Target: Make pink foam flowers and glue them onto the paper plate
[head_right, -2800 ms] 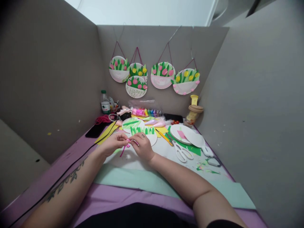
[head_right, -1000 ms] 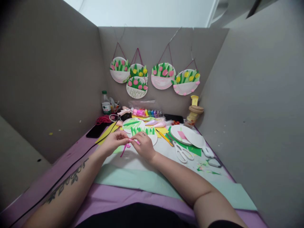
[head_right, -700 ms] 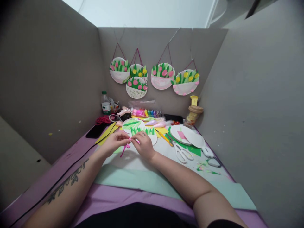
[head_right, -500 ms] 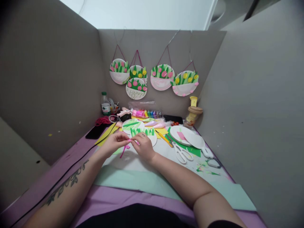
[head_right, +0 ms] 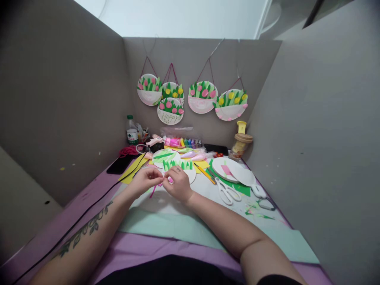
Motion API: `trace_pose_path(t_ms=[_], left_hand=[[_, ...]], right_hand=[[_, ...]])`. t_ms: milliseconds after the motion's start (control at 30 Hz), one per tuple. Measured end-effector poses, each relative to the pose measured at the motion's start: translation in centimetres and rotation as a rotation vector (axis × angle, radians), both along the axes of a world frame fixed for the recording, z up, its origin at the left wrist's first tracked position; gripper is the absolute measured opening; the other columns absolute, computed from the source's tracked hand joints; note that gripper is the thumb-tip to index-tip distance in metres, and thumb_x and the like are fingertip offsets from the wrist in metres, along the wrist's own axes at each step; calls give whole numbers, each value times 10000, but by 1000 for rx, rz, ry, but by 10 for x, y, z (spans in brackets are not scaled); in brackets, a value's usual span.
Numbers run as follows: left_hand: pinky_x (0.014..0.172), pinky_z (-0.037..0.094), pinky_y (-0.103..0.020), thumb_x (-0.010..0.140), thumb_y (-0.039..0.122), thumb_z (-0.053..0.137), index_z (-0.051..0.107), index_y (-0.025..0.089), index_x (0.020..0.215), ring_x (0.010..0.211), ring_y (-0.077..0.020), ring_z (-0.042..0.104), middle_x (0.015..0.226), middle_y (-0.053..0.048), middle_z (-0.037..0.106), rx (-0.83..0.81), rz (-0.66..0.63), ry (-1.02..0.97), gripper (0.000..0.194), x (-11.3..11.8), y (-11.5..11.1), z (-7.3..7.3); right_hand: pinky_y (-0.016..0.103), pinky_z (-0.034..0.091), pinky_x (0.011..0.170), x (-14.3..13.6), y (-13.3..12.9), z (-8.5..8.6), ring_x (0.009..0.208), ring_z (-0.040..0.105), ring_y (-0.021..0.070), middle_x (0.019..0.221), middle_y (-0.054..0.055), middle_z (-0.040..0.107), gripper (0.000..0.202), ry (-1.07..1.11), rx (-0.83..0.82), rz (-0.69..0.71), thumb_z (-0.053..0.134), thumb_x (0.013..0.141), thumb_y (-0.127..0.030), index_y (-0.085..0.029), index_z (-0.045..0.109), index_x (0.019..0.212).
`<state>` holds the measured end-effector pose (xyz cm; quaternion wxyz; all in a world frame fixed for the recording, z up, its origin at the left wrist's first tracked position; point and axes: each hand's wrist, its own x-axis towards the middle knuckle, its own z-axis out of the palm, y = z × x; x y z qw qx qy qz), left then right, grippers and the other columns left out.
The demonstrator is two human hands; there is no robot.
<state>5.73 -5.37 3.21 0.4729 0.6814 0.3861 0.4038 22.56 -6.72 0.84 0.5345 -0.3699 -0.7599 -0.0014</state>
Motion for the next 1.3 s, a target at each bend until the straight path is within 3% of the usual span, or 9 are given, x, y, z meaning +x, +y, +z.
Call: trace_pose_path(t_ms=[100,200,300,400,533,667,767,933,1300], left_hand=[[599,432,-246,671,331,709,654,152,725,632,-140,580,688,-21,654,50,64,33,195,-10,8,3],[629,436,-273,674,260,655,665,168,703,673,-181,611,702,-38,673,152,211,331,97,-27,24,-1],[647,419,-301,624,173,645,671,186,623,707,-228,626,660,-54,662,204,258,783,29,-42,37,-8],[671,418,-313,622,167,661,705,186,686,771,-251,629,756,-81,684,207,285,885,80,-45,41,-12],[623,408,-275,744,310,631,704,173,766,690,-186,582,752,-55,660,217,223,465,157,-29,29,-7],[490,304,-222,742,473,664,679,153,691,518,-100,423,567,11,518,-71,-62,27,324,-9,10,-4],[470,246,-204,665,499,746,647,139,638,496,-63,360,549,33,472,-238,-122,-163,374,-1,2,-5],[465,240,-199,558,473,830,655,125,647,496,-47,354,556,39,482,-346,-52,-300,400,5,1,-7],[450,260,-179,594,397,830,601,126,666,503,-35,353,603,41,481,-358,-32,-479,362,4,2,-2]], right_hand=[[277,413,656,6,9,4,670,518,158,659,1,548,117,159,-139,-67,533,733,-148,-202,533,629],[274,407,646,16,17,7,659,514,154,656,2,561,132,263,-248,-135,541,744,-176,-198,543,614],[281,426,683,20,18,4,702,541,157,720,19,605,126,221,-309,-46,569,792,-230,-190,611,680],[286,446,720,15,13,1,738,563,157,761,29,618,130,142,-323,65,577,832,-248,-188,642,736],[303,468,741,6,7,1,775,578,166,784,36,618,135,109,-246,137,557,868,-229,-187,648,777],[332,486,760,4,2,2,833,589,186,834,53,630,144,106,-135,155,530,893,-206,-198,674,885],[343,499,755,4,0,2,835,592,190,843,55,622,181,100,-87,141,517,903,-196,-216,690,952],[343,503,726,0,-3,1,782,575,185,782,50,579,228,63,2,96,519,905,-187,-221,704,1033],[345,508,751,-5,-9,-1,815,561,183,827,47,592,404,-28,47,129,501,905,-164,-280,590,1282]])
